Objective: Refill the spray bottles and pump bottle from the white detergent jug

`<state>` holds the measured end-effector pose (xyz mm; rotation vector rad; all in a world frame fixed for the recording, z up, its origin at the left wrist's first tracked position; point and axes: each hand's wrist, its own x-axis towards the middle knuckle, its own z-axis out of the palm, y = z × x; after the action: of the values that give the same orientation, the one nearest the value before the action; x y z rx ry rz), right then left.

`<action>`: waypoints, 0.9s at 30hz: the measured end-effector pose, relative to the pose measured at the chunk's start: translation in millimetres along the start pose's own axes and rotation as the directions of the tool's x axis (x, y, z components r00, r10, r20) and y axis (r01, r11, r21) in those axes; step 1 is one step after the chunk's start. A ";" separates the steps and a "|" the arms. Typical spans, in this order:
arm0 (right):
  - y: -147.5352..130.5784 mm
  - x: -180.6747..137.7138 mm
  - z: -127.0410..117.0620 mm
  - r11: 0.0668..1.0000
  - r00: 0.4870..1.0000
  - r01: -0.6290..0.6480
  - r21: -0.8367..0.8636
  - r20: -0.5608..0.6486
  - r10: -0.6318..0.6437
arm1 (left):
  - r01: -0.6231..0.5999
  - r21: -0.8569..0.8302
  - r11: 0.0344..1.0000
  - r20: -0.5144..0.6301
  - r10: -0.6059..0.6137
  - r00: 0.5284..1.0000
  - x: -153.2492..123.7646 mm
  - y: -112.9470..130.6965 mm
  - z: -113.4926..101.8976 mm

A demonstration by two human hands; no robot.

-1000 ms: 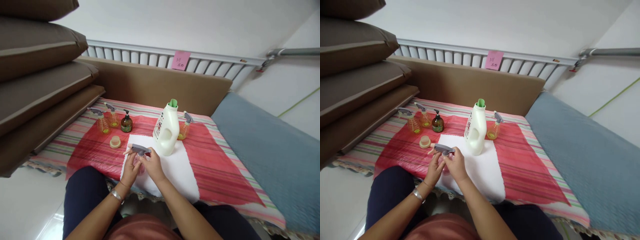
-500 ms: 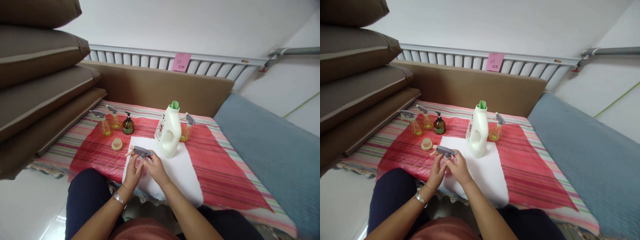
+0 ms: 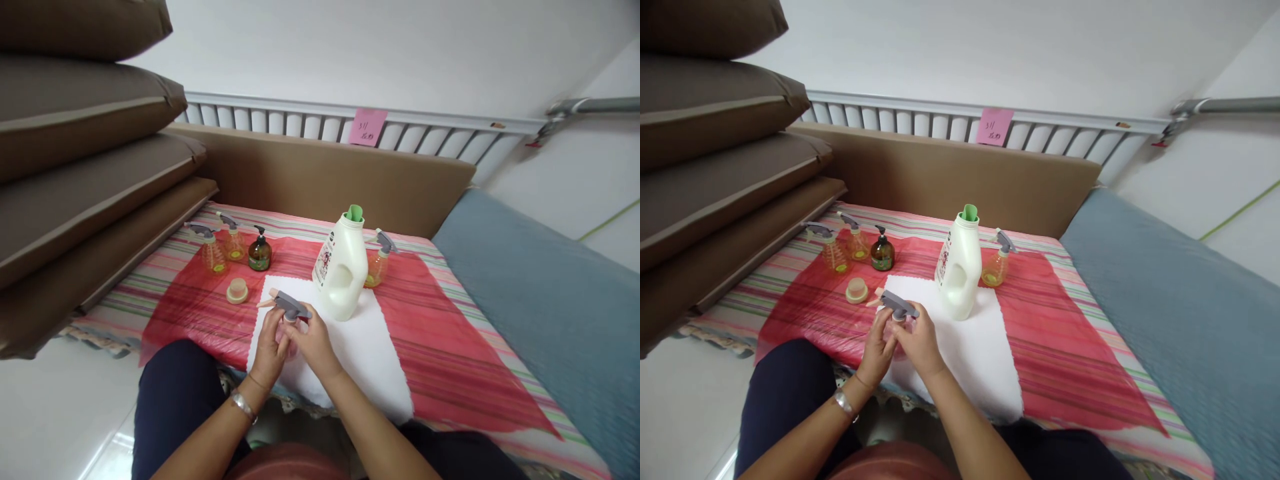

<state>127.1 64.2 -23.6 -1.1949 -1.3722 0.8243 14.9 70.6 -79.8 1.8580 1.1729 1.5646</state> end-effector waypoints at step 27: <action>-5.4 2.8 -7.2 0.997 0.990 0.042 0.060 0.134 -0.049 | -0.122 0.079 0.989 0.035 0.119 0.992 -5.7 8.6 -1.1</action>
<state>133.3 64.5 -16.4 -1.0758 -1.4710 0.9200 16.6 61.0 -76.1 2.0319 1.1458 1.5682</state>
